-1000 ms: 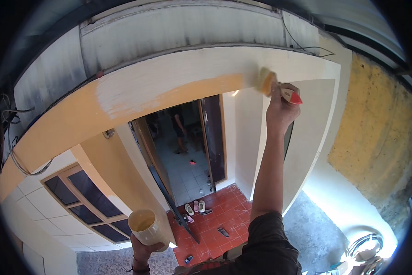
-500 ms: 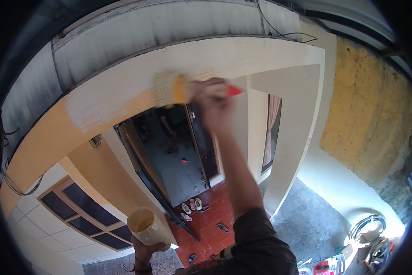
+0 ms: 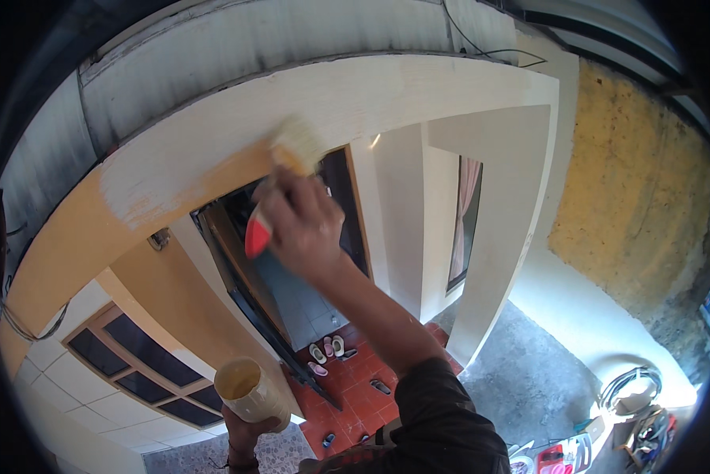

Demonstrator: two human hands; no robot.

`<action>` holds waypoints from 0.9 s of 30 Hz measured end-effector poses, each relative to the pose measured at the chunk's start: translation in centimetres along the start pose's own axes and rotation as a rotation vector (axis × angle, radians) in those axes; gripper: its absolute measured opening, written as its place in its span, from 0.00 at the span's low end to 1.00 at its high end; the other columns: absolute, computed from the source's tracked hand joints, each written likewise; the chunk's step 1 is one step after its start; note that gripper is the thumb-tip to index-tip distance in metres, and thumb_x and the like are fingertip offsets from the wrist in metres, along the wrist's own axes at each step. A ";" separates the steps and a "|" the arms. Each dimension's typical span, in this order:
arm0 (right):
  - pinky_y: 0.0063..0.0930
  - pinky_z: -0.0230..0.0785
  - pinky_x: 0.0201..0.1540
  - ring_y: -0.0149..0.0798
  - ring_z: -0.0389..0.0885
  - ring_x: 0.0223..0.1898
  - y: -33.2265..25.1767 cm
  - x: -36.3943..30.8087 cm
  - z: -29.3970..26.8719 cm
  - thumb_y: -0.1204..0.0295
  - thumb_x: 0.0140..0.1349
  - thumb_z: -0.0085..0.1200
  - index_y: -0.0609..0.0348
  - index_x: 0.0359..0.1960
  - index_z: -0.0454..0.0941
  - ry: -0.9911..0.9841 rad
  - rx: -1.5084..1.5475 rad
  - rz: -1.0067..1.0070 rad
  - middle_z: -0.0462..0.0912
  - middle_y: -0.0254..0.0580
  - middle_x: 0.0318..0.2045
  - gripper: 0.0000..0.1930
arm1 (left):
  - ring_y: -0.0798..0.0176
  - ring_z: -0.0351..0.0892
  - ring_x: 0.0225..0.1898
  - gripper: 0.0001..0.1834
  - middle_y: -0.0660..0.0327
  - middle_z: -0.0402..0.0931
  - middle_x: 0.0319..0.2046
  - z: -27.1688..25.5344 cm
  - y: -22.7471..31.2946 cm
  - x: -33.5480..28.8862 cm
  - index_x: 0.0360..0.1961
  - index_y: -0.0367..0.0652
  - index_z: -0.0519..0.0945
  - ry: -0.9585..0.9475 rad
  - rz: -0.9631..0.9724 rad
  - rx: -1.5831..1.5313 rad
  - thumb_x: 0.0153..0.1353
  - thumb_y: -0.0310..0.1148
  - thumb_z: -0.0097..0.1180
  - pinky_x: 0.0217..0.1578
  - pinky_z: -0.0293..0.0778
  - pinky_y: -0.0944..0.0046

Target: Painting the upper beam or frame of a doorway with white paint using a brush.

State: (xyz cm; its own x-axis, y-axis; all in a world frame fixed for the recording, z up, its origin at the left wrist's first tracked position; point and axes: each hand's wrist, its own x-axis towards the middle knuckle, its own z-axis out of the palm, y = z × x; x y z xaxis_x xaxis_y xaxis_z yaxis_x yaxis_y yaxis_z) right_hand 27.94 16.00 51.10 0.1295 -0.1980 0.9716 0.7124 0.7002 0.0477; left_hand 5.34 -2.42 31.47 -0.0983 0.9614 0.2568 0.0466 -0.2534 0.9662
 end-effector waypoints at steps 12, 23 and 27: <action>0.38 0.74 0.35 0.47 0.80 0.34 4.7 1.1 -0.2 0.83 0.46 0.56 0.54 0.37 0.78 -0.002 -0.229 0.192 0.80 0.41 0.33 0.15 | 0.59 0.80 0.48 0.48 0.56 0.79 0.48 0.1 -0.6 -0.1 0.56 0.38 0.70 -0.022 -0.038 -0.004 0.27 0.26 0.79 0.50 0.78 0.57; 0.36 0.83 0.41 0.37 0.82 0.36 10.6 0.0 -2.8 0.80 0.60 0.57 0.64 0.40 0.72 0.141 0.929 0.728 0.79 0.42 0.37 0.09 | 0.60 0.80 0.47 0.44 0.56 0.79 0.47 1.3 -0.5 0.3 0.54 0.37 0.73 -0.016 0.035 0.010 0.29 0.28 0.79 0.50 0.78 0.58; 0.31 0.80 0.42 0.38 0.83 0.39 18.0 0.0 -8.0 0.80 0.62 0.57 0.63 0.39 0.75 0.472 0.559 0.652 0.82 0.44 0.35 0.06 | 0.60 0.80 0.46 0.45 0.57 0.79 0.46 0.6 -0.6 -0.2 0.55 0.37 0.72 -0.007 0.031 -0.006 0.28 0.27 0.78 0.49 0.78 0.58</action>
State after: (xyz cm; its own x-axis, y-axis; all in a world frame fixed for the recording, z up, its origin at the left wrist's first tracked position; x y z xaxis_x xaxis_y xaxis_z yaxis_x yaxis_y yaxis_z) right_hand 46.27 23.09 50.11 0.7311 0.1739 0.6597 -0.0103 0.9696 -0.2443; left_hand 5.88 -2.41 30.79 -0.0897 0.9540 0.2862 0.0432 -0.2834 0.9580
